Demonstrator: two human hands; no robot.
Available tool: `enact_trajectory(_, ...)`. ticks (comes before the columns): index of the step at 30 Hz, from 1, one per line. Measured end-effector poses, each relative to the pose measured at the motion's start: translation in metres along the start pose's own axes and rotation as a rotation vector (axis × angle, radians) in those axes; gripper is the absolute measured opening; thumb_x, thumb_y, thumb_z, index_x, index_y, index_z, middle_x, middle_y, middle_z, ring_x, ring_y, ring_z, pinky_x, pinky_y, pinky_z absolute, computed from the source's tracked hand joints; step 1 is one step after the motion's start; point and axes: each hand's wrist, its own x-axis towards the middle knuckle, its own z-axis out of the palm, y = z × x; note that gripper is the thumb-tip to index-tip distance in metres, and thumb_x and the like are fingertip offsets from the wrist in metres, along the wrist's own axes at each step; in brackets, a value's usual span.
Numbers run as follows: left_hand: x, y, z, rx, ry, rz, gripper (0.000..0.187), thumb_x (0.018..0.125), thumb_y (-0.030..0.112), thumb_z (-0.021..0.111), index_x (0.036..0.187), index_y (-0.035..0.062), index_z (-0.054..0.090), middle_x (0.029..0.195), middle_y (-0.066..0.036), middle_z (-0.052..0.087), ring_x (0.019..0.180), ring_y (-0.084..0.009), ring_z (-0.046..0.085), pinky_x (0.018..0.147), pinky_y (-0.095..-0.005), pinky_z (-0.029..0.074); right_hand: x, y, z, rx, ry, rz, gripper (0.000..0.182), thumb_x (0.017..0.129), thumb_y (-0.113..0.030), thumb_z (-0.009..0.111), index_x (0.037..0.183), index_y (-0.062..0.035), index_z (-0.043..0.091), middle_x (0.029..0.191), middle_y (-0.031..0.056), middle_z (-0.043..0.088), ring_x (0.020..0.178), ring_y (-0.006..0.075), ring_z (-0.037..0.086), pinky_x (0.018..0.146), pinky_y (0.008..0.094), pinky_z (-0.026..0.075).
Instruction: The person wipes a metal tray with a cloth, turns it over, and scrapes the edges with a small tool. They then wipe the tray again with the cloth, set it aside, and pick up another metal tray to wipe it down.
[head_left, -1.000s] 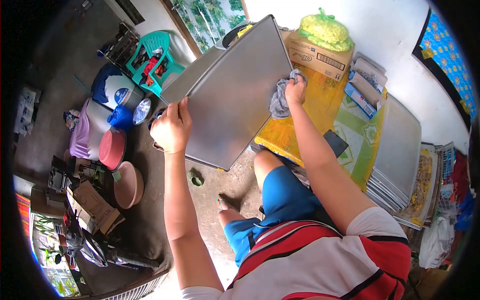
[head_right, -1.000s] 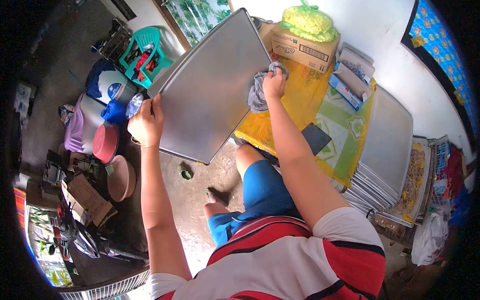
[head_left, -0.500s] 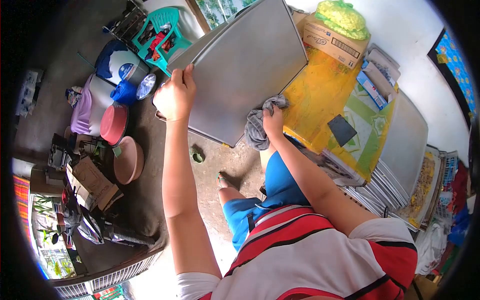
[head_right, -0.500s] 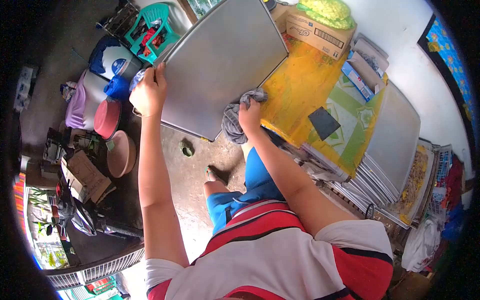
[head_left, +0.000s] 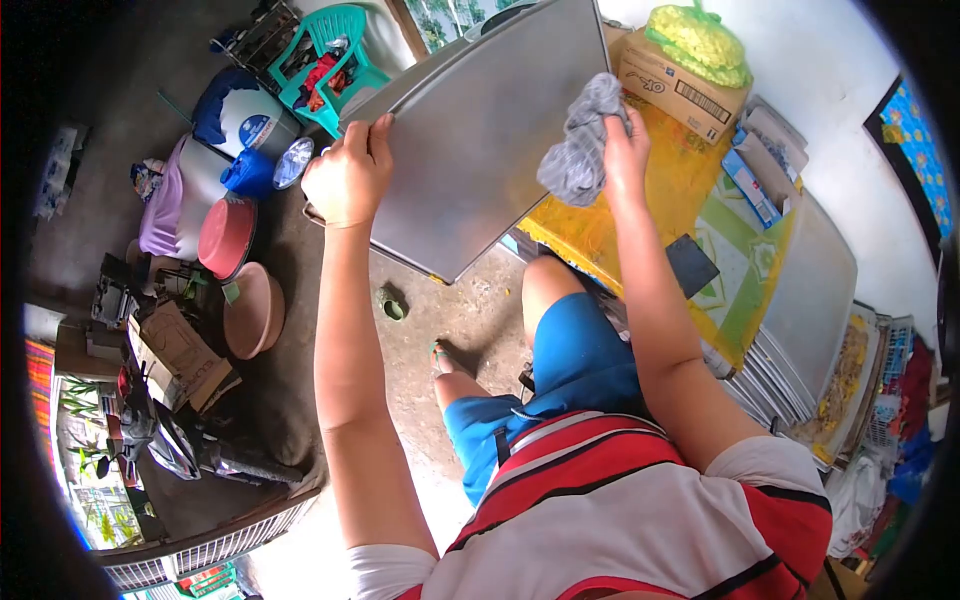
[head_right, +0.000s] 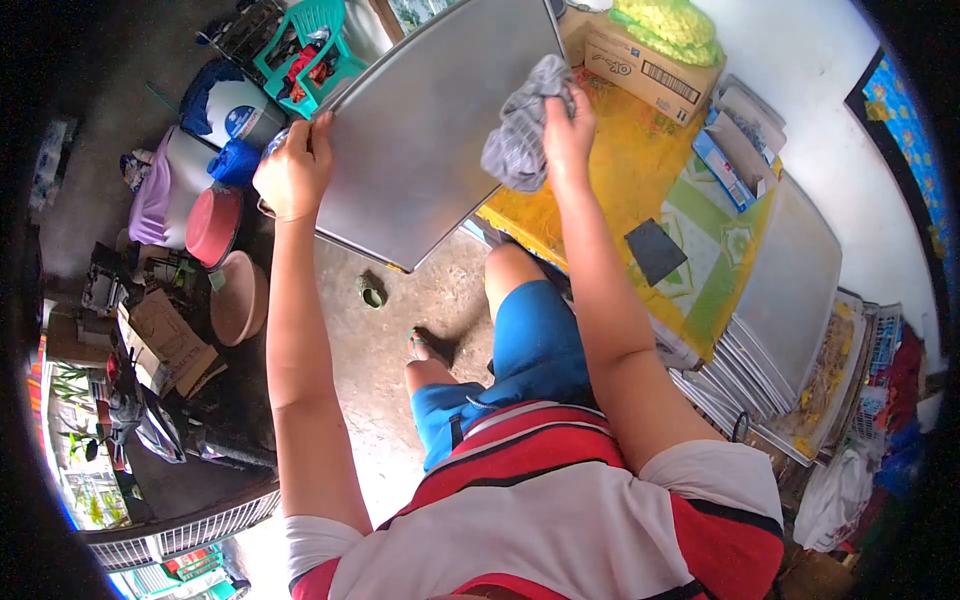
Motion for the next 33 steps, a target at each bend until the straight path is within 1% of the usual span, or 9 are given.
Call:
enact_trajectory(4,0.015,0.004,0.003,0.017,-0.062,0.043,0.04,0.09,0.045,0.061,0.063,0.0156,0.056,0.052,-0.008,0.06,0.044,-0.0289,0.06,0.04,-0.0383,0.046,0.039,0.067,-0.02,-0.264,0.201,-0.048,0.039,0.09,-0.016,0.056,0.123,0.0064,0.056,0.113,0.0154,0.064,0.101,0.0276,0.061,0.092,0.0372,0.046)
enact_trajectory(7,0.024,0.01,0.006,0.039,-0.021,0.104,0.038,0.089,0.043,0.062,0.063,0.0163,0.055,0.05,-0.007,0.059,0.042,-0.0264,0.06,0.04,-0.0371,0.047,0.025,0.235,-0.054,-0.863,0.238,0.202,0.041,0.089,-0.021,0.05,0.115,0.0098,0.054,0.118,0.0359,0.055,0.114,0.0443,0.052,0.101,0.0477,0.039)
enact_trajectory(9,0.025,0.011,0.008,0.041,0.014,0.106,0.037,0.088,0.042,0.063,0.063,0.0167,0.054,0.05,-0.006,0.059,0.042,-0.0251,0.06,0.04,-0.0363,0.048,-0.075,0.151,-0.003,-1.125,0.054,0.19,0.035,0.086,-0.015,0.048,0.108,0.0099,0.057,0.115,0.0353,0.058,0.108,0.0463,0.055,0.094,0.0509,0.042)
enact_trajectory(12,0.021,0.003,0.01,0.081,-0.018,0.08,0.036,0.089,0.042,0.062,0.065,0.0165,0.053,0.052,-0.006,0.06,0.041,-0.0256,0.06,0.04,-0.0356,0.047,-0.12,0.112,-0.007,-0.564,-0.284,0.445,0.037,0.081,-0.015,0.059,0.111,0.0056,0.062,0.095,0.0166,0.069,0.092,0.0272,0.064,0.088,0.0372,0.047)
enact_trajectory(16,0.011,-0.004,0.006,0.058,0.013,0.111,0.035,0.09,0.042,0.062,0.067,0.0166,0.054,0.052,-0.005,0.06,0.039,-0.0251,0.057,0.039,-0.035,0.044,-0.051,0.062,-0.004,-0.336,-0.118,0.012,0.033,0.087,-0.003,0.052,0.12,-0.0001,0.059,0.108,0.0058,0.064,0.1,0.0151,0.058,0.091,0.0307,0.046)
enact_trajectory(19,0.005,-0.005,0.0,0.033,0.029,0.116,0.034,0.091,0.041,0.063,0.067,0.017,0.054,0.051,-0.003,0.059,0.038,-0.0242,0.055,0.04,-0.0339,0.042,0.037,0.0,0.013,-0.414,-0.001,-0.331,0.042,0.089,-0.013,0.057,0.127,0.003,0.051,0.123,0.0222,0.057,0.114,0.0333,0.055,0.099,0.0398,0.041)
enact_trajectory(24,-0.002,-0.006,-0.011,-0.033,0.051,0.131,0.03,0.089,0.037,0.065,0.069,0.0163,0.058,0.051,-0.003,0.058,0.041,-0.024,0.055,0.043,-0.0338,0.042,0.123,-0.058,0.059,-0.758,-0.026,-0.692,0.043,0.096,-0.036,0.051,0.125,-0.004,0.056,0.121,0.0226,0.06,0.113,0.0425,0.053,0.096,0.0461,0.042)
enact_trajectory(27,-0.008,-0.012,-0.009,-0.034,0.044,0.098,0.03,0.089,0.037,0.066,0.069,0.0163,0.058,0.052,-0.003,0.058,0.042,-0.0241,0.056,0.043,-0.034,0.041,0.131,-0.052,0.048,-0.898,-0.13,-0.343,0.04,0.097,-0.041,0.047,0.119,-0.0085,0.058,0.114,0.0224,0.062,0.11,0.0436,0.053,0.093,0.0498,0.042)
enact_trajectory(33,-0.006,-0.016,-0.012,0.016,0.023,0.123,0.032,0.09,0.038,0.065,0.068,0.0164,0.058,0.051,-0.002,0.057,0.041,-0.0241,0.055,0.043,-0.034,0.041,0.12,0.057,-0.03,-0.955,0.024,-0.105,0.041,0.097,-0.046,0.045,0.117,-0.0142,0.061,0.112,0.0221,0.064,0.106,0.0446,0.055,0.095,0.0502,0.042)
